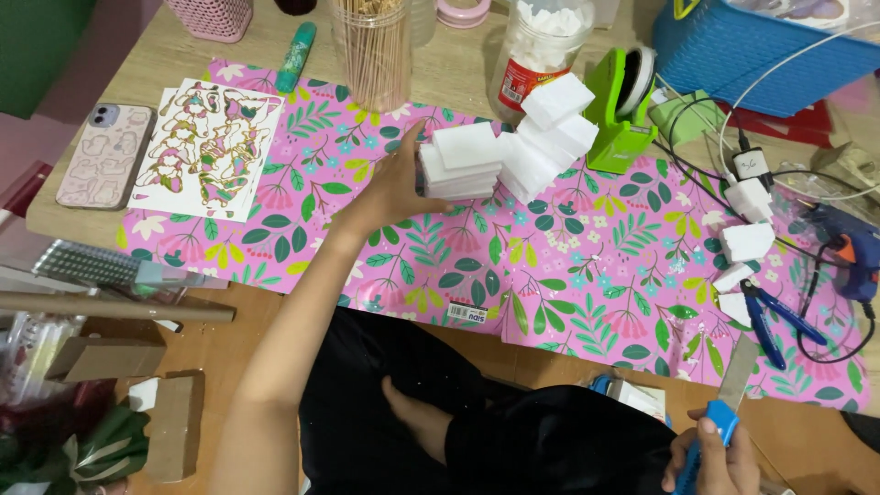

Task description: Cutting rectangular styrofoam blocks into smaller pieces using a utility knife on a decorated work surface.

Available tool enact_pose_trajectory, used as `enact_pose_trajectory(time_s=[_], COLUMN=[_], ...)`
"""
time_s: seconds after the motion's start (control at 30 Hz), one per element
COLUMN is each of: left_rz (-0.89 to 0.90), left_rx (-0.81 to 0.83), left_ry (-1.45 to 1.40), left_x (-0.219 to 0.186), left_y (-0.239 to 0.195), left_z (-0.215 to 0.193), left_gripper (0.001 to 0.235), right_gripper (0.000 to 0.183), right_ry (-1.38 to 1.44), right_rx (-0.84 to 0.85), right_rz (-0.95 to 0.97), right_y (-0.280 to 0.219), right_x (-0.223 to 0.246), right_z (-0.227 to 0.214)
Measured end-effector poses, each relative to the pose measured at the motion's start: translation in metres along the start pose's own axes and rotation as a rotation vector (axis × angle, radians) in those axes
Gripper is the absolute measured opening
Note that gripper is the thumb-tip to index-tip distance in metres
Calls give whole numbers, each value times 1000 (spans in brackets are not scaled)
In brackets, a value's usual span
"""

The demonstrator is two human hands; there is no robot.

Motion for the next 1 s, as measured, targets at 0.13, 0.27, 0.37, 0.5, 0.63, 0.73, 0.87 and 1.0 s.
enact_pose_trajectory(time_s=[0.13, 0.27, 0.37, 0.5, 0.63, 0.73, 0.87, 1.0], left_rz=[11, 61, 29, 5, 21, 35, 20, -13], left_rx=[-14, -65, -50, -22, -11, -6, -7, 4], left_ry=[-66, -118, -155, -181, -205, -107, -93, -86], left_x=[3, -2, -2, -3, -2, 6, 3, -1], left_y=[0, 1, 3, 6, 4, 3, 1, -2], left_z=[9, 6, 6, 2, 2, 6, 1, -4], left_gripper=[119, 106, 95, 82, 85, 107, 82, 79], right_gripper=[37, 33, 32, 31, 31, 29, 29, 30], right_ry=[18, 30, 36, 48, 47, 24, -26, -5], right_rx=[0, 6, 31, 1, 24, 1, -12, 13], right_rz=[18, 13, -1, -49, -16, -32, -60, -57], right_y=[2, 5, 6, 8, 9, 9, 11, 14], right_x=[-11, -20, -23, -22, -26, -25, -22, -38], right_z=[-8, -14, -16, -15, -17, -17, -15, -24])
Point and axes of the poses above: each hand's wrist, its own y-axis towards the middle knuckle, its own z-axis out of the palm, x = y × z, the point moved 3 cm from there along y, towards the middle knuckle, and after that the axes turned 2 degrees about -y, right-handed, at the moved point
